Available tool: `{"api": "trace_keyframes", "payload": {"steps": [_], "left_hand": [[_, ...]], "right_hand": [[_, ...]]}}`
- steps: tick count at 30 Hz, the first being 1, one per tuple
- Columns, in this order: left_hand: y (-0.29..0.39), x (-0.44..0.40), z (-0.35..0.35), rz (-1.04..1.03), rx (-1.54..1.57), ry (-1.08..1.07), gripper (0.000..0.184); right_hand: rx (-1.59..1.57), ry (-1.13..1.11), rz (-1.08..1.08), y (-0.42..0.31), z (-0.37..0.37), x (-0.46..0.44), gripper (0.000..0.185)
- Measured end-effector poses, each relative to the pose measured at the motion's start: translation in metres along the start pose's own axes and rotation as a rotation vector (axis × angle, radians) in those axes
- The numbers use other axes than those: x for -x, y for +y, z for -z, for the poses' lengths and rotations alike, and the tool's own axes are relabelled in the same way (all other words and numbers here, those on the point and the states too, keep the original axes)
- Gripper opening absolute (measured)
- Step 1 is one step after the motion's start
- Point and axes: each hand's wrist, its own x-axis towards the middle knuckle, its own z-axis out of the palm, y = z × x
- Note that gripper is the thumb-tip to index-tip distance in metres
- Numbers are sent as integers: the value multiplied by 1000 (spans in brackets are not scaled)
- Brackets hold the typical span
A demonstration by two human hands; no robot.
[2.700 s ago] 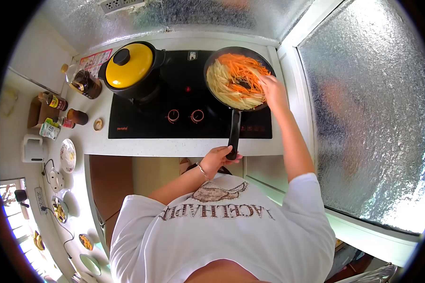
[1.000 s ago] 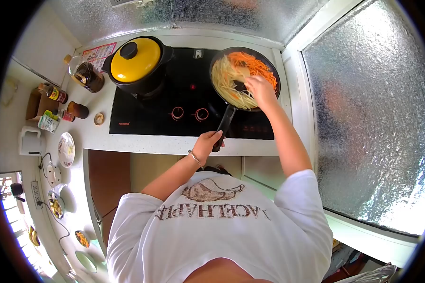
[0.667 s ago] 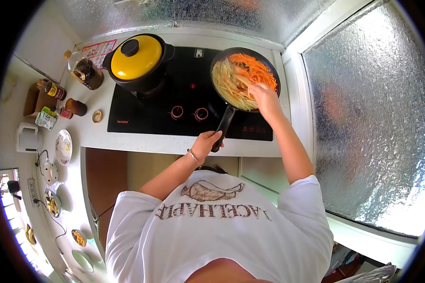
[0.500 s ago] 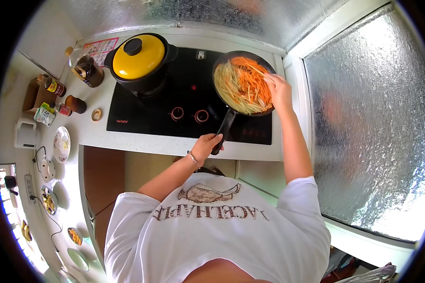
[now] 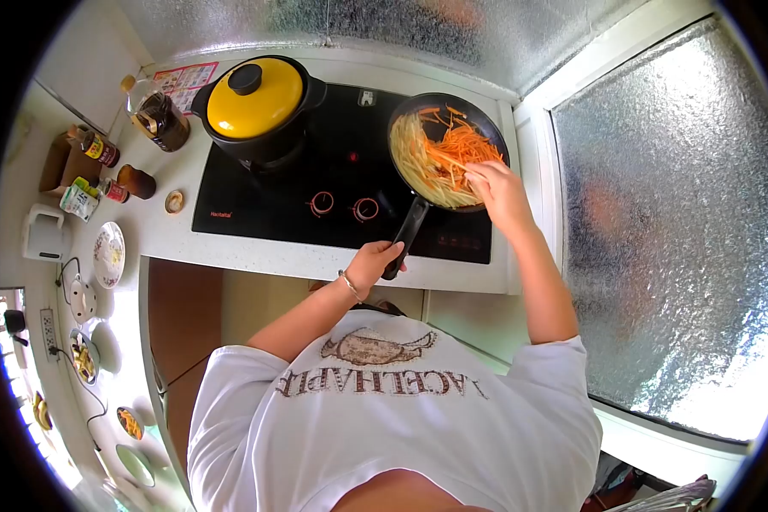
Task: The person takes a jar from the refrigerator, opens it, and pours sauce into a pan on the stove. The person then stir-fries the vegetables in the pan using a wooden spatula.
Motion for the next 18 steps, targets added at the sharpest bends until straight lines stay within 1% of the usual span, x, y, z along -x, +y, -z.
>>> {"api": "trace_keyframes", "payload": {"steps": [2, 3, 5, 6, 7, 9, 10, 11, 13, 15, 18], "left_hand": [[0, -2, 0, -1, -8, 3, 27], [-2, -1, 0, 3, -18, 4, 27], [-3, 0, 1, -2, -18, -5, 27], [-3, -1, 1, -13, -12, -10, 27], [-3, 0, 1, -14, -12, -10, 27], [-2, -2, 0, 6, -24, 3, 27], [-2, -2, 0, 4, -19, 6, 27], [-1, -1, 1, 5, -23, 3, 27], [-3, -1, 1, 11, -22, 3, 27], [-3, -2, 2, 8, -41, -15, 27], [-3, 0, -1, -2, -2, 11, 27]], "right_hand": [[-65, -49, 43, -7, -8, 3, 18], [-68, -47, 37, 2, -16, 3, 18], [22, 39, 41, 25, -35, -11, 18], [34, 97, 7, 34, -34, -16, 16], [35, 97, 7, 40, -30, -17, 16], [-22, 264, -46, 49, -22, -24, 17], [-33, 266, -140, 37, -9, -27, 17], [-34, 262, -138, 42, -10, -32, 17], [62, 336, -6, 65, -13, -49, 16], [95, 335, -17, 84, -24, -66, 17], [130, 295, -19, 92, -35, -74, 19]]}}
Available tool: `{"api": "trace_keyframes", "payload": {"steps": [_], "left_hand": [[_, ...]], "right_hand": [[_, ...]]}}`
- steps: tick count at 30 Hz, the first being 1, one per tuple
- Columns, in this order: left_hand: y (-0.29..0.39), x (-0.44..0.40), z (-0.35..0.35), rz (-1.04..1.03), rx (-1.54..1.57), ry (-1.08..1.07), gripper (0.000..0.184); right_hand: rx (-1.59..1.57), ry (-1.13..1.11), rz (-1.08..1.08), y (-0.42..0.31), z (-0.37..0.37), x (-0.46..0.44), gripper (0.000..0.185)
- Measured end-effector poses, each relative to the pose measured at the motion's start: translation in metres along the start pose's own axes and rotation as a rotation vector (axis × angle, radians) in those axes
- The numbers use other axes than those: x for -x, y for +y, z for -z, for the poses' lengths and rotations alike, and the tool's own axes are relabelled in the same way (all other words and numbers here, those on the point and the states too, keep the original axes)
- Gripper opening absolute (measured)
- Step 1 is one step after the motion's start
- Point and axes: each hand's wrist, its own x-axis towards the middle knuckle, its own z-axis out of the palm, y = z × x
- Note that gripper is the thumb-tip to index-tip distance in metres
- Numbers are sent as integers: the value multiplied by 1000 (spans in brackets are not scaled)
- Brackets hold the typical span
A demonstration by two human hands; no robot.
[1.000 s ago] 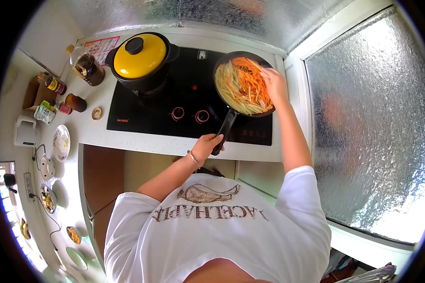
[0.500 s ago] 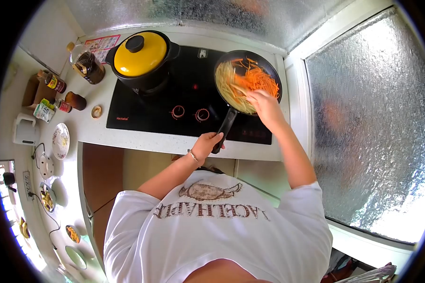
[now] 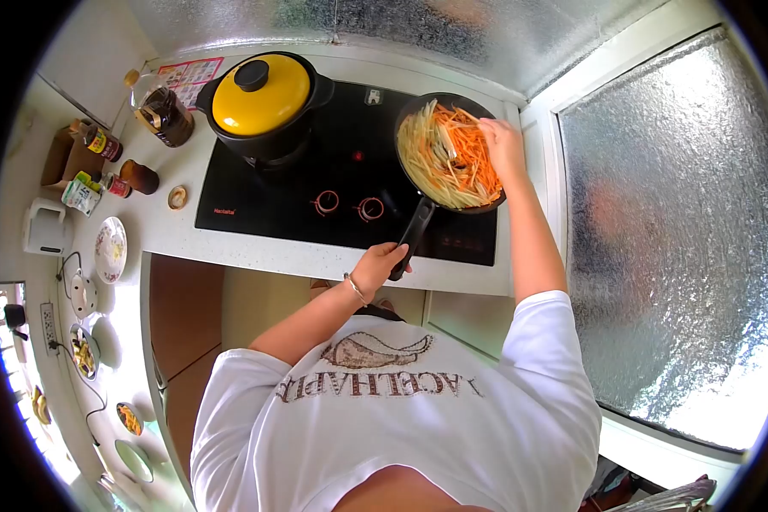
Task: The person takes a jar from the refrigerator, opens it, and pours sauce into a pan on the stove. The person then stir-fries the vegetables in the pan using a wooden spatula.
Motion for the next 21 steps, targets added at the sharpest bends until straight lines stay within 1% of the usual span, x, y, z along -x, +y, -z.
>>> {"api": "trace_keyframes", "payload": {"steps": [2, 3, 5, 7, 9, 10, 11, 13, 14, 15, 17, 18, 19, 21], "left_hand": [[3, 2, 0, -14, 4, -5, 27], [3, 3, 0, -30, 6, -11, 27], [5, 3, 0, -36, 10, -16, 27], [5, 4, -1, -43, 13, -21, 27], [6, 5, -2, -6, 27, -17, 27], [6, 5, -3, -7, 25, -18, 27], [5, 5, -6, -14, 26, 16, 27], [1, 7, -7, -14, 20, 46, 27], [-1, 5, -7, -44, 38, 30, 27], [-4, 5, -6, -72, 52, 15, 27], [-7, 4, -5, -73, 72, 15, 28], [-8, 4, -5, -74, 95, 17, 28], [-8, 4, -5, -75, 95, 16, 28], [-8, 4, -6, -76, 111, 15, 28]], "right_hand": [[-58, -128, 73, -11, -7, 5, 18], [-57, -130, 70, -15, -6, 11, 18], [-91, -268, 104, -35, 10, 22, 19], [-86, -255, 96, -44, 30, 24, 19], [-190, -119, -4, -54, 49, 22, 19], [-239, -95, -139, -59, 51, 21, 18], [-239, -92, -142, -68, 54, 17, 18], [-440, -227, -387, -88, 54, 9, 19], [-424, -224, -345, -89, 45, 6, 19], [-426, -217, -353, -71, 34, 5, 19], [-472, -186, -513, -27, 18, 0, 22], [-547, -145, -565, -23, 24, 1, 23], [-547, -144, -564, -21, 29, 1, 23], [-587, -50, -653, -19, 35, 0, 20]]}}
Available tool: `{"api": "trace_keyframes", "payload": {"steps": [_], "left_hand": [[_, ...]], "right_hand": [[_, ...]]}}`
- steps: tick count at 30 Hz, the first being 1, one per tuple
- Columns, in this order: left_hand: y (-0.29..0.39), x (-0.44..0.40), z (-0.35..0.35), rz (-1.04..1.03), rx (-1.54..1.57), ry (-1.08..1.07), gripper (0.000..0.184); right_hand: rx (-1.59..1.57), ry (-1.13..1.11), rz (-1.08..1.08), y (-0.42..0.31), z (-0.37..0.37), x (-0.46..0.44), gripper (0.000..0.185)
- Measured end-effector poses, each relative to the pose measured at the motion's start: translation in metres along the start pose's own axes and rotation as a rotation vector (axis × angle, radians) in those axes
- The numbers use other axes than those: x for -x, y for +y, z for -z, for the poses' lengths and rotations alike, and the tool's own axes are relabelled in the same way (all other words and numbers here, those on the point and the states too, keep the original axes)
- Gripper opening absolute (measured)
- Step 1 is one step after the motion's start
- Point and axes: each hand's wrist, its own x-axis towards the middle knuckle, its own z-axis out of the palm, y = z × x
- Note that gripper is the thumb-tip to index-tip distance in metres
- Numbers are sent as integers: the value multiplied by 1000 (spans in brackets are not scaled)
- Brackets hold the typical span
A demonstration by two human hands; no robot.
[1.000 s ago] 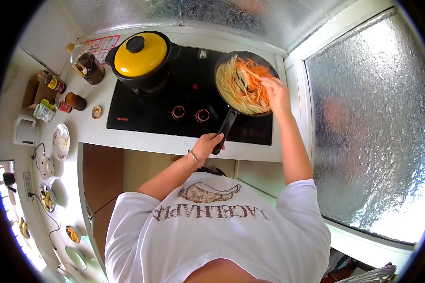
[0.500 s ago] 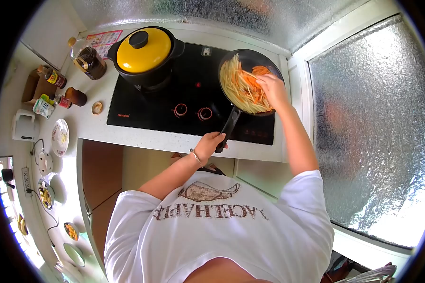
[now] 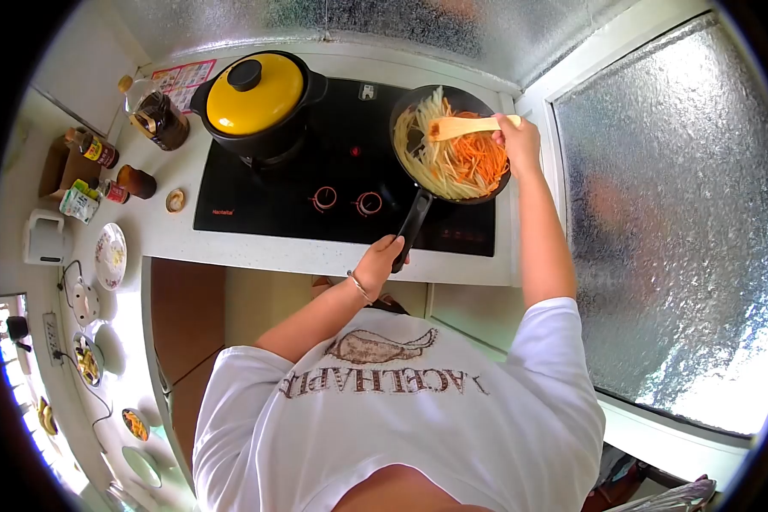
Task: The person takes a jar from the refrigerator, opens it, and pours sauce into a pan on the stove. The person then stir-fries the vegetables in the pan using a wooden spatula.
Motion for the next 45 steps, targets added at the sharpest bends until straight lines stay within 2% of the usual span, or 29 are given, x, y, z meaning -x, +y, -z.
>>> {"api": "trace_keyframes", "payload": {"steps": [1, 4, 9, 14, 16, 20, 22, 24, 25, 26, 28, 30, 33, 37, 41, 45], "left_hand": [[-1, -1, 0, -1, 3, 2, 28], [-3, -1, 0, -10, -1, 6, 28], [0, 1, 0, 9, -40, 23, 27], [-5, -4, 2, -5, -19, 4, 27], [-6, -4, 2, 7, -21, 7, 27], [-6, -4, 3, 12, -24, 13, 27], [-7, -5, 3, 8, -16, 15, 27], [-7, -4, 3, 4, -48, 11, 27], [-6, -4, 2, 4, -48, 12, 27], [-4, -3, 2, 6, -52, 12, 27], [-3, -2, 2, 8, -62, 9, 27], [-4, -2, 1, 18, -42, 24, 27], [-5, -4, 2, 7, -68, 11, 27], [-4, -4, 0, -1, -47, 36, 28], [-3, 0, 2, 11, -64, 9, 27], [0, -2, 2, 1, -91, 12, 28]], "right_hand": [[-114, 2, -1, -1, -5, 2, 19], [-143, -99, 5, 14, -33, 4, 17], [-176, 37, -96, 37, 6, -9, 16], [-187, 16, -52, 21, -17, 12, 19], [-77, -48, 29, 30, -30, 14, 21], [-75, 53, 23, 30, 10, 7, 25], [22, 63, 72, 15, 22, 19, 26], [140, 51, 378, 8, 21, 32, 25], [298, 11, 414, 15, 18, 33, 23], [297, 12, 413, 27, 11, 33, 23], [635, -80, 606, 55, -8, 31, 24], [786, -122, 847, 68, -30, 46, 26], [742, -312, 837, 40, -33, 89, 24], [768, -278, 871, 6, -18, 129, 28], [733, -335, 983, 38, -27, 125, 33], [640, -385, 972, 42, 5, 144, 32]]}}
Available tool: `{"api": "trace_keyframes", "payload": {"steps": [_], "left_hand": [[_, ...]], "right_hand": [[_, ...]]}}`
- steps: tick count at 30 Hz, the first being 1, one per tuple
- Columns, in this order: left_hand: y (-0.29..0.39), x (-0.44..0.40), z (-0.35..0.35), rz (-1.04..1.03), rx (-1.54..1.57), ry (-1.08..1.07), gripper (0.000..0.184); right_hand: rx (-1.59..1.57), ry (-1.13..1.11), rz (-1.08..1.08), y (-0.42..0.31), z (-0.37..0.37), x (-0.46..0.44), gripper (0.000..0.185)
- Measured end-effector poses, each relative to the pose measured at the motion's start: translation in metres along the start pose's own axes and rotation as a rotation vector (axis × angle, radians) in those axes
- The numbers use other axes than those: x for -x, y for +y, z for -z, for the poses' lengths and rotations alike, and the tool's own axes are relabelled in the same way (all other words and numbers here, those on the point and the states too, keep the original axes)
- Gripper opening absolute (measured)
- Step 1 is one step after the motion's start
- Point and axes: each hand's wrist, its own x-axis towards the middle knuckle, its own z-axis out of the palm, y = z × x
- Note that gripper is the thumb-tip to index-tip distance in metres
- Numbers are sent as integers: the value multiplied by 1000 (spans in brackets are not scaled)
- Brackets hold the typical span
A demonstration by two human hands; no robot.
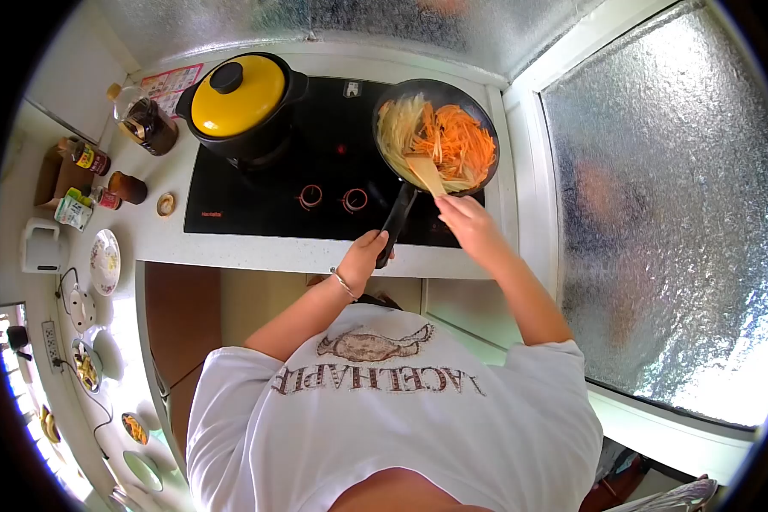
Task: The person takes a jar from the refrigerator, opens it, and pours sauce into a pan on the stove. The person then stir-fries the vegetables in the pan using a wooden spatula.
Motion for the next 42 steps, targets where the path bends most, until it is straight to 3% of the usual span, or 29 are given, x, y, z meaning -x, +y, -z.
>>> {"api": "trace_keyframes", "payload": {"steps": [5, 9, 12, 16, 21, 24, 29, 35, 39, 42], "left_hand": [[0, 1, -2, 14, 7, 13, 28], [0, 1, -3, 18, 16, 16, 28], [2, 1, -1, 14, -14, -2, 27], [0, 0, -1, 17, 24, 16, 27], [1, 1, -1, 18, 5, -2, 27], [4, 1, -2, 27, 2, 7, 27], [4, 0, -2, 19, 0, 5, 27], [0, 1, -1, 11, -1, -1, 27], [4, 2, -2, 27, 17, 6, 27], [4, 2, -5, -2, 15, 17, 26]], "right_hand": [[-212, 23, -351, -12, 68, -8, 26], [-217, -98, -394, 8, 52, -14, 23], [-126, 31, -371, 36, 22, -18, 27], [-169, 259, -474, 36, 47, -13, 22], [-47, 267, -543, 79, 15, -8, 20], [-19, 182, -391, 61, 7, -16, 20], [-126, 45, -537, 29, 48, -11, 22], [-90, 154, -386, 56, 15, -21, 23], [-219, 261, -555, 62, 46, -24, 22], [56, 275, -582, 104, 38, -21, 23]]}}
